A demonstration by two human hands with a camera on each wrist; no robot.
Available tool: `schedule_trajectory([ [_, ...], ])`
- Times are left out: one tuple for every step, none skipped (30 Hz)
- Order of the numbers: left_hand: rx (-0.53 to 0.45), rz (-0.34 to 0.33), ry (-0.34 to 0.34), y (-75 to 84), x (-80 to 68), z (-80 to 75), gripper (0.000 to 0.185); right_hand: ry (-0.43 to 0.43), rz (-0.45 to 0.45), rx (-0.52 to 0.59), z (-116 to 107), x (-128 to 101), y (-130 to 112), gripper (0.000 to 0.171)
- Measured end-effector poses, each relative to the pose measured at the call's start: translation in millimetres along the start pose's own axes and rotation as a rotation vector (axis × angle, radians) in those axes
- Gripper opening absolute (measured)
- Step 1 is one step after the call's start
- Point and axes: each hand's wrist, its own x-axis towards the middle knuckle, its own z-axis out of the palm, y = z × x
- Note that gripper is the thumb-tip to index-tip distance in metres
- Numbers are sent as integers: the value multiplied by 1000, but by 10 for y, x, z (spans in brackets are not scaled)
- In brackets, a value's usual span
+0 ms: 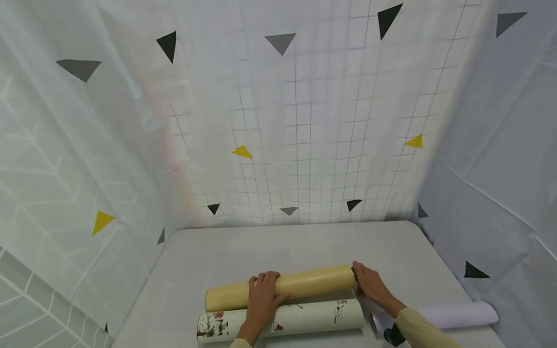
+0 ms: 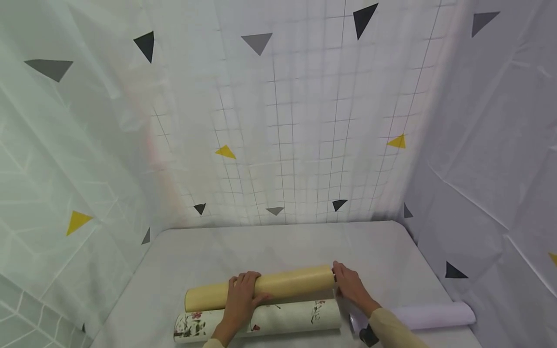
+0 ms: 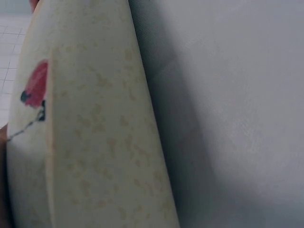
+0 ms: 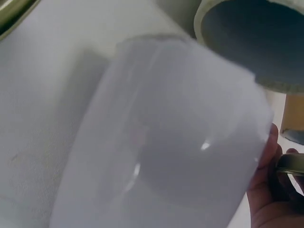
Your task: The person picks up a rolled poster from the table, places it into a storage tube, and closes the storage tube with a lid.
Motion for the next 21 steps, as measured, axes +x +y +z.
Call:
schedule_trajectory([
  [2, 1, 1, 1, -2, -4, 64, -1, -8, -7, 8, 1, -10, 54],
  [3, 0, 2, 2, -3, -7, 65, -1, -14, -15, 14, 0, -22, 54],
  [8, 0, 0, 1, -2, -8, 65, 0, -13, -17, 20, 1, -32, 54],
  [8, -1, -1, 1, 2, -7, 65, 0, -14, -17, 24, 3, -45, 54],
  [8, -1, -2, 2, 7, -6, 65, 1, -13, -16, 26, 3, -60, 54],
  [7, -3, -4, 3, 10, -6, 65, -1, -14, -12, 27, 4, -75, 54],
  [6, -3, -3, 1, 13, -5, 65, -4, -16, -8, 28, 7, -91, 54],
  [4, -5, -3, 2, 16, -5, 65, -6, -11, -4, 31, 8, -101, 55],
  [4, -5, -3, 4, 17, -9, 65, -7, -7, 2, 34, 10, -109, 56],
  [3, -5, -1, 8, 15, -14, 65, -11, -7, 8, 36, 12, -116, 57],
  [2, -6, 1, 11, 10, -21, 65, -12, -5, 14, 40, 15, -119, 58],
  [-2, -5, 5, 16, 4, -31, 65, -14, -3, 19, 45, 20, -119, 59],
  [-3, -3, 9, 20, 0, -35, 64, -13, -1, 23, 49, 25, -117, 60],
  [-7, -2, 11, 27, -8, -42, 64, -15, 2, 31, 53, 29, -113, 61],
  [-8, 1, 15, 32, -16, -48, 63, -17, 5, 43, 55, 32, -110, 61],
  [-9, 4, 18, 38, -24, -53, 63, -18, 8, 50, 57, 36, -106, 61],
  [-12, 5, 20, 44, -30, -61, 62, -20, 9, 55, 58, 38, -102, 62],
  [-13, 8, 24, 48, -36, -68, 61, -25, 10, 62, 59, 41, -101, 62],
  [-15, 10, 25, 50, -40, -71, 61, -31, 9, 69, 59, 43, -103, 62],
  [-12, 11, 25, 53, -45, -77, 60, -39, 7, 78, 57, 43, -109, 63],
  [-7, 14, 30, 53, -47, -80, 60, -47, 4, 88, 54, 43, -118, 63],
])
